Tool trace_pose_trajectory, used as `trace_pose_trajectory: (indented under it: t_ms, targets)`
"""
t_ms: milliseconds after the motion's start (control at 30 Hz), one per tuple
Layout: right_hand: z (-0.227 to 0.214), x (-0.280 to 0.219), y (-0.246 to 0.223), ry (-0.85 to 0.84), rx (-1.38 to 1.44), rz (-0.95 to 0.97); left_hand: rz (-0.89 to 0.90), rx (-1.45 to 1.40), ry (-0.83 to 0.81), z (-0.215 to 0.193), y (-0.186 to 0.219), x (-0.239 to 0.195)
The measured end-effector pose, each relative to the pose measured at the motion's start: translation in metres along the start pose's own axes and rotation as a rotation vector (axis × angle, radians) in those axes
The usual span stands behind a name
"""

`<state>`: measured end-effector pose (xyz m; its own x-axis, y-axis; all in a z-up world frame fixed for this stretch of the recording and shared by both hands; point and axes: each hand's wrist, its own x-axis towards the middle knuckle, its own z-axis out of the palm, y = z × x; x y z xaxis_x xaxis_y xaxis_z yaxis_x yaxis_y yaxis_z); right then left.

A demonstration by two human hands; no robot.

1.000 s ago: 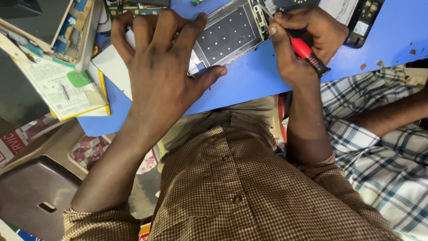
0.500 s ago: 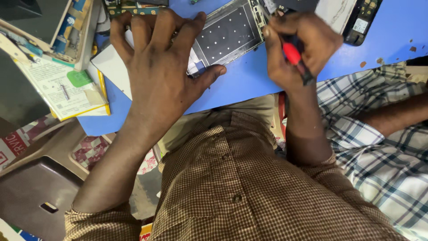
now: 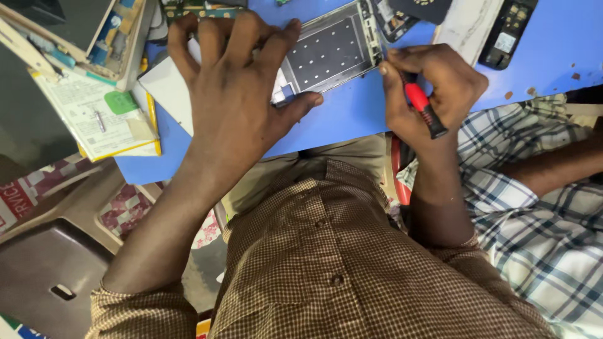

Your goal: The person uses a red-handled screwdriver to remove screws from a disassembled smartphone frame. The person holds the phone frame with the left hand and turns the screwdriver with the right hand, working on multiple screw locations along the device's edge.

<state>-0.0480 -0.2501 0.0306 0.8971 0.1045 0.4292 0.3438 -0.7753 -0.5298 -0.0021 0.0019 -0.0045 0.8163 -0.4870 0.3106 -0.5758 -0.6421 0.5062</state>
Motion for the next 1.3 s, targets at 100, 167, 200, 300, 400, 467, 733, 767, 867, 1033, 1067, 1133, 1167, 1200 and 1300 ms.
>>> trace_pose_trajectory:
  t_ms: [100,167,200,300,400,467,733,767,867,1033,1067,1133,1167,1200,1300]
  targets:
    - [0.001,0.003,0.012,-0.012,-0.157,-0.095,0.001,-0.030,-0.001,0.004,-0.001,-0.004]
    - [0.003,0.011,0.021,-0.034,-0.058,-0.097,-0.007,-0.041,-0.016,0.003,0.001,-0.004]
    - [0.000,0.014,0.023,-0.042,-0.009,-0.105,-0.007,-0.033,-0.009,0.002,0.002,-0.001]
    - [-0.013,0.012,0.018,-0.105,0.055,-0.066,-0.021,0.019,0.032,0.002,0.004,0.000]
    - [-0.032,-0.005,0.012,-0.196,0.075,0.020,0.016,-0.007,0.066,0.003,0.000,-0.005]
    - [-0.036,-0.020,0.014,-0.186,0.062,0.040,0.019,-0.051,0.035,0.002,-0.002,-0.007]
    - [-0.030,-0.036,0.026,-0.087,0.220,0.229,0.030,-0.071,0.044,-0.003,0.006,0.000]
    - [-0.029,-0.039,0.029,-0.082,0.249,0.220,0.022,-0.081,0.029,-0.003,0.007,0.001]
    - [-0.021,-0.052,0.034,-0.018,0.299,0.237,0.041,0.002,0.035,-0.005,0.012,0.000]
    - [-0.010,-0.067,0.038,0.077,0.321,0.264,0.008,0.041,-0.021,-0.004,0.018,0.009]
    - [-0.010,-0.068,0.039,0.080,0.332,0.254,0.024,0.068,-0.023,-0.003,0.019,0.012]
    - [-0.012,-0.068,0.038,0.067,0.353,0.239,0.051,0.113,-0.017,-0.004,0.023,0.014]
    - [-0.016,-0.066,0.039,0.053,0.356,0.229,0.065,0.127,-0.001,-0.004,0.026,0.017]
    - [-0.020,-0.063,0.039,0.038,0.359,0.218,0.079,0.140,0.015,-0.003,0.030,0.021]
    - [-0.030,-0.054,0.037,-0.024,0.282,0.250,0.181,0.088,-0.016,0.004,0.040,0.034]
